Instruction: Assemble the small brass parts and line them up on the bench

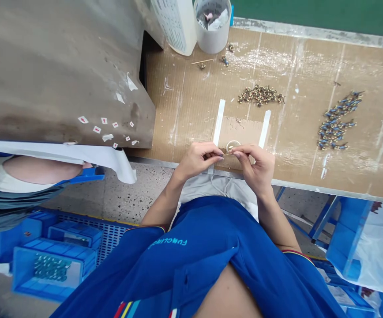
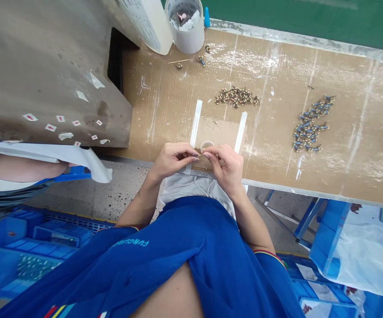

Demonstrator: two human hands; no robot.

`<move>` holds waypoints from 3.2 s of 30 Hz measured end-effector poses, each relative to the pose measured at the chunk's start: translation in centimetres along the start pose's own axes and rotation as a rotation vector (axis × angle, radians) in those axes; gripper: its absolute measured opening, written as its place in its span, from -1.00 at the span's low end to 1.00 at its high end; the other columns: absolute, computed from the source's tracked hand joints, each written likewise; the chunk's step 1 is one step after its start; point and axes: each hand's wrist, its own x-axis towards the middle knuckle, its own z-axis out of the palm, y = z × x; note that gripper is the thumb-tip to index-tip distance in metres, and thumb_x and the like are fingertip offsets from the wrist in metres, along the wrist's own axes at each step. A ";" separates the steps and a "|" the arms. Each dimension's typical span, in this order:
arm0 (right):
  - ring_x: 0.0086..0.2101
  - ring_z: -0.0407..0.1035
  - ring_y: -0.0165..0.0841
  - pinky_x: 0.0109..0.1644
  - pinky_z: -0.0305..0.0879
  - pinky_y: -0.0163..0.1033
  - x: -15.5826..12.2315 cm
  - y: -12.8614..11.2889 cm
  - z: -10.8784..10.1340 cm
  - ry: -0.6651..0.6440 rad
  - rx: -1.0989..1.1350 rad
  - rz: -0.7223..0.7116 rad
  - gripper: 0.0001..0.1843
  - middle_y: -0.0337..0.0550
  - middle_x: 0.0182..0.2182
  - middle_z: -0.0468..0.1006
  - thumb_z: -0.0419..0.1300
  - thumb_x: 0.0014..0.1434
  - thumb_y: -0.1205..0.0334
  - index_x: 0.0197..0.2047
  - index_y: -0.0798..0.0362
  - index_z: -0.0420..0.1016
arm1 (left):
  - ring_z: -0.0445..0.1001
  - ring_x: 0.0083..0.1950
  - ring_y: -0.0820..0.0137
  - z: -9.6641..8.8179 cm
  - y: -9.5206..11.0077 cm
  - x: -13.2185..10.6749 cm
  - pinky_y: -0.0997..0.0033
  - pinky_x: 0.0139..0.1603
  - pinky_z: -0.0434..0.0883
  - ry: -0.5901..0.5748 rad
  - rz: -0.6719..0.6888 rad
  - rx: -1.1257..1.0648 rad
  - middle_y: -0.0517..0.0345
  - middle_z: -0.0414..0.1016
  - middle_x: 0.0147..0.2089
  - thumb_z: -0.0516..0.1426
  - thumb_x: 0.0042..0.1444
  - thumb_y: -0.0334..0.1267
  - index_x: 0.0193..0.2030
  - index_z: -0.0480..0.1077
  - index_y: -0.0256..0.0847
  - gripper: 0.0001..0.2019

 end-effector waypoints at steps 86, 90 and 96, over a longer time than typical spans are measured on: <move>-0.16 0.41 -0.07 -0.04 0.31 0.00 7.9 7.0 -4.6 -0.107 -0.848 0.214 -0.74 0.16 -0.22 0.54 0.00 0.21 0.39 -0.21 0.12 0.53 | 0.46 -0.39 0.47 -0.8 -0.6 -0.7 0.52 -0.42 0.37 0.017 -0.049 -0.185 0.05 0.55 -0.36 0.28 0.22 -0.08 -0.29 0.56 -0.30 -0.72; -0.20 0.44 -0.14 -0.06 0.35 -0.03 6.8 7.0 -6.0 -0.067 -0.758 0.212 -0.82 0.05 -0.26 0.56 0.08 0.12 0.40 -0.30 0.05 0.50 | 0.44 -0.40 0.49 -0.8 -0.5 -0.7 0.54 -0.42 0.35 0.013 -0.019 -0.145 0.07 0.54 -0.36 0.27 0.24 -0.13 -0.29 0.55 -0.31 -0.75; -0.32 0.50 -0.29 -0.14 0.49 -0.12 3.7 5.7 -7.4 0.016 -0.336 0.281 -0.87 -0.11 -0.31 0.61 0.19 0.14 0.31 -0.22 0.02 0.52 | 0.41 -0.43 0.52 -0.6 -0.2 -0.7 0.57 -0.43 0.32 0.009 0.059 -0.058 0.13 0.50 -0.40 0.27 0.24 -0.25 -0.32 0.52 -0.30 -0.84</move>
